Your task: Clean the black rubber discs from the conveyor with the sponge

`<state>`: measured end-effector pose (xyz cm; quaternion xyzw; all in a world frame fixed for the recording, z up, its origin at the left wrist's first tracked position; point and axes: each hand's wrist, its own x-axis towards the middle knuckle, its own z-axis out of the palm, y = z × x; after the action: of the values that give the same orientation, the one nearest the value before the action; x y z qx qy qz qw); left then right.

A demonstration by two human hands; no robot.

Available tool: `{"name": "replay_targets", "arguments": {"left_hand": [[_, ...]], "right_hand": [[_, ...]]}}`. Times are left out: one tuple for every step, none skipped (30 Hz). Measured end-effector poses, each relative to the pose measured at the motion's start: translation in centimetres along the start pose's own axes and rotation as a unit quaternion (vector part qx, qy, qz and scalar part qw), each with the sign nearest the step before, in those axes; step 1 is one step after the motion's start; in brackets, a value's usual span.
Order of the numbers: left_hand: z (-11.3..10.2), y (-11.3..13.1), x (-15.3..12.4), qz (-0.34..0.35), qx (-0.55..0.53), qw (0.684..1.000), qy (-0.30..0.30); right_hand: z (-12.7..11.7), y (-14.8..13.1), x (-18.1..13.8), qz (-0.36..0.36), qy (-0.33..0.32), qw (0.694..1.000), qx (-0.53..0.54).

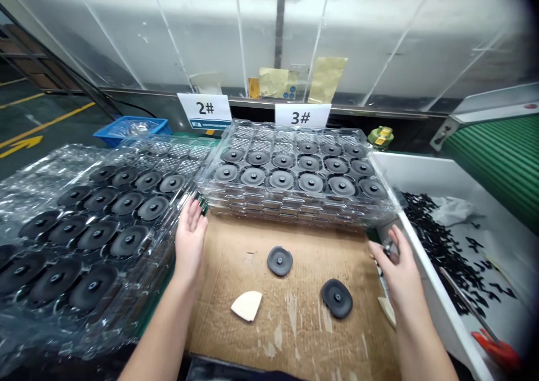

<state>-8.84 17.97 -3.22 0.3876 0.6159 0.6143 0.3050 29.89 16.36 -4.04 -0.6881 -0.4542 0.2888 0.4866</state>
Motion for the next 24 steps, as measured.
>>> {"name": "replay_targets", "arguments": {"left_hand": [[-0.4,0.2,-1.5,-0.016,0.008,1.0,-0.006],[-0.7,0.3,-3.2,-0.034,0.016,0.999,-0.018],[-1.0,0.4,-5.0,-0.05,0.022,0.998,-0.028],[-1.2,0.5,-7.0,-0.067,0.027,0.996,-0.043],[-1.4,0.6,-9.0,-0.079,0.032,0.995,-0.054],[-1.4,0.7,-11.0,-0.088,0.038,0.993,-0.071],[-1.4,0.8,-12.9,-0.083,0.044,0.992,-0.087],[-1.3,1.0,-14.5,-0.041,0.062,0.989,-0.129],[-1.1,1.2,-16.0,0.008,0.065,0.982,-0.177],[-0.9,1.4,-17.1,0.052,0.059,0.972,-0.221],[-0.7,1.7,-18.0,0.089,0.05,0.96,-0.261],[-0.4,1.9,-18.7,0.111,0.038,0.95,-0.289],[-0.2,2.1,-19.1,0.122,0.024,0.944,-0.305],[-0.1,2.2,-19.3,0.124,0.012,0.942,-0.31],[0.0,2.4,-19.4,0.122,0.001,0.944,-0.308],[0.0,2.6,-19.3,0.118,-0.009,0.946,-0.302],[-0.2,2.9,-19.2,0.114,-0.021,0.946,-0.302],[-0.4,3.1,-19.0,0.11,-0.031,0.939,-0.323],[-0.8,3.5,-18.9,0.107,-0.035,0.926,-0.36],[-1.1,3.8,-18.7,0.106,-0.03,0.908,-0.404],[-1.5,4.3,-18.7,0.106,-0.015,0.888,-0.447],[-1.8,4.7,-18.7,0.109,0.008,0.873,-0.476],[-2.1,5.2,-18.8,0.111,0.035,0.864,-0.49],[-2.4,5.6,-19.0,0.109,0.061,0.864,-0.488]], "right_hand": [[0.1,0.0,-1.2,0.011,-0.01,1.0,0.001],[0.4,0.0,-2.6,0.025,-0.026,0.999,0.005],[0.9,0.0,-4.0,0.041,-0.056,0.997,0.013],[1.5,-0.2,-5.6,0.06,-0.105,0.992,0.027],[2.3,-0.5,-7.1,0.081,-0.166,0.982,0.049],[3.2,-0.9,-8.7,0.104,-0.236,0.963,0.078],[4.1,-1.4,-10.2,0.125,-0.311,0.935,0.114],[5.0,-2.0,-11.5,0.14,-0.38,0.902,0.15],[5.9,-2.7,-12.5,0.145,-0.436,0.87,0.181],[6.6,-3.4,-13.4,0.144,-0.477,0.842,0.205],[7.0,-4.1,-13.9,0.139,-0.507,0.821,0.222],[7.3,-4.7,-14.3,0.132,-0.528,0.806,0.232],[7.4,-5.2,-14.5,0.126,-0.542,0.796,0.239],[7.3,-5.6,-14.5,0.124,-0.551,0.788,0.244],[7.0,-5.8,-14.6,0.127,-0.557,0.782,0.25],[6.6,-5.9,-14.7,0.139,-0.56,0.776,0.256],[6.2,-6.0,-15.0,0.159,-0.558,0.771,0.263],[5.8,-5.9,-15.3,0.186,-0.552,0.766,0.272],[5.4,-5.7,-15.8,0.216,-0.544,0.76,0.283],[5.0,-5.6,-16.4,0.245,-0.532,0.754,0.297],[4.7,-5.3,-17.1,0.269,-0.521,0.747,0.313],[4.4,-5.1,-17.9,0.286,-0.511,0.741,0.329],[4.2,-4.9,-18.6,0.297,-0.502,0.737,0.343],[4.0,-4.8,-19.3,0.304,-0.496,0.733,0.353]]}}
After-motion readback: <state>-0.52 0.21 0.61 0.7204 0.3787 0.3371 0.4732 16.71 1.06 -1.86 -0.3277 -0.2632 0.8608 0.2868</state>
